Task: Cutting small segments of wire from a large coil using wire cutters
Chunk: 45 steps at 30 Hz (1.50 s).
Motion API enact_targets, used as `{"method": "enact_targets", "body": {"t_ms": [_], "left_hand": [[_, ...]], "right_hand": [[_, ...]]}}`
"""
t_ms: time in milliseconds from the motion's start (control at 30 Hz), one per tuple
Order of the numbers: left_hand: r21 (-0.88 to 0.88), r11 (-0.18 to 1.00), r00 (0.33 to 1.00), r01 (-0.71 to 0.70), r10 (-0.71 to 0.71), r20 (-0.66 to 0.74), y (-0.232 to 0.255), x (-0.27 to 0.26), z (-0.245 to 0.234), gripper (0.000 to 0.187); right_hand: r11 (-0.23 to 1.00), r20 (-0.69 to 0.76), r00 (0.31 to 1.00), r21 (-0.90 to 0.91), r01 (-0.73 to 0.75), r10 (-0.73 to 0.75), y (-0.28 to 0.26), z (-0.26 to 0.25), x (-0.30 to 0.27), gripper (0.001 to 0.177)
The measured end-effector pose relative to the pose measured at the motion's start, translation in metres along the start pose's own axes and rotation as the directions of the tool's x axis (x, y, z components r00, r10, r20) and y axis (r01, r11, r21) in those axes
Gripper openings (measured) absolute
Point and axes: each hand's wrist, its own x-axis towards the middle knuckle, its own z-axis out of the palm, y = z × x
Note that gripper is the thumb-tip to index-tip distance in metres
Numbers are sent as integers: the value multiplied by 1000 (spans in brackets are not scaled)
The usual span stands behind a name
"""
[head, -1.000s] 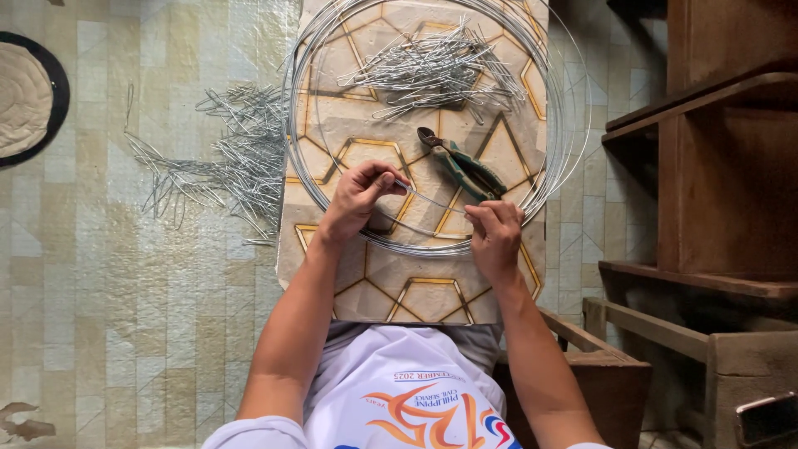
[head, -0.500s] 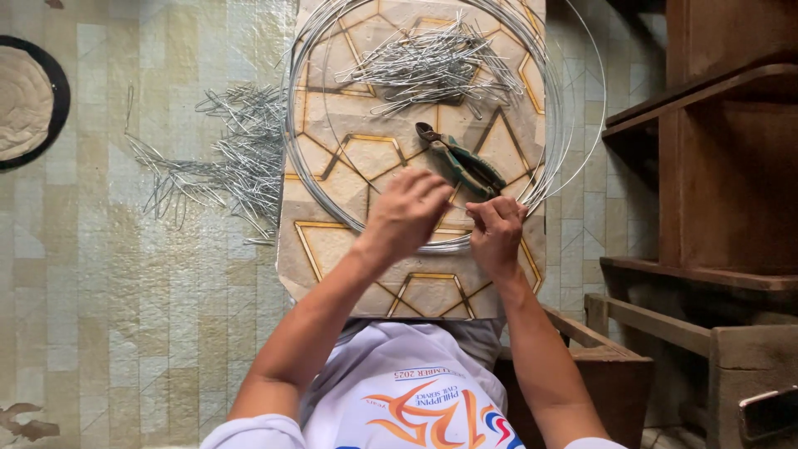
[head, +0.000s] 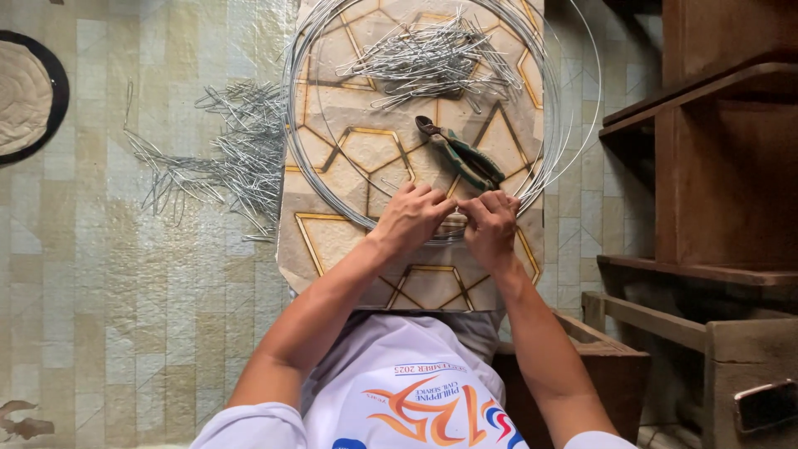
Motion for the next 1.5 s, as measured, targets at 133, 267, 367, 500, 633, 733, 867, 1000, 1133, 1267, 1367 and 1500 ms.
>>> {"method": "enact_targets", "body": {"t_ms": [133,267,367,500,633,733,867,1000,1133,1267,1367,1500], "left_hand": [[-11,1000,1000,6,-6,-20,-3,-4,8,16],[-45,999,1000,19,-19,-3,-4,-4,0,12],[-64,997,999,39,-39,3,-3,-4,-1,10],[-68,996,998,56,-55,9,-2,-3,-5,8],[-33,999,999,41,-42,-25,-3,-7,6,10],[41,999,998,18,-15,-62,-2,-8,12,9],[86,994,972,70,-48,-230,-4,1,-5,12],[-416,846,660,333,-524,-538,-18,4,-31,29],[-967,97,450,234,-893,19,-3,5,-28,50],[-805,-513,584,-296,-764,272,10,4,-7,54],[-721,-600,593,-348,-736,327,13,11,-14,51],[-732,-592,573,-339,-747,338,12,19,-29,42]], "right_hand": [[1000,12,1000,8,-6,6,-2,-3,3,13],[999,56,998,30,-26,25,-4,-5,6,8],[999,103,995,27,-22,19,-7,-12,11,6],[1000,179,984,-9,-9,11,-9,-22,19,8],[999,194,980,-17,50,-45,-12,-32,26,7],[997,186,980,-36,71,-63,-8,-30,22,7],[999,101,995,-16,28,-26,3,-17,9,4],[998,-8,999,42,-48,48,0,-16,7,4],[994,-41,996,80,-78,82,-13,-16,13,5],[986,-47,992,121,-113,119,-34,-12,21,4],[980,-43,989,148,-132,140,-42,-13,23,4],[974,-15,988,172,-149,154,-46,-14,23,6]]}}
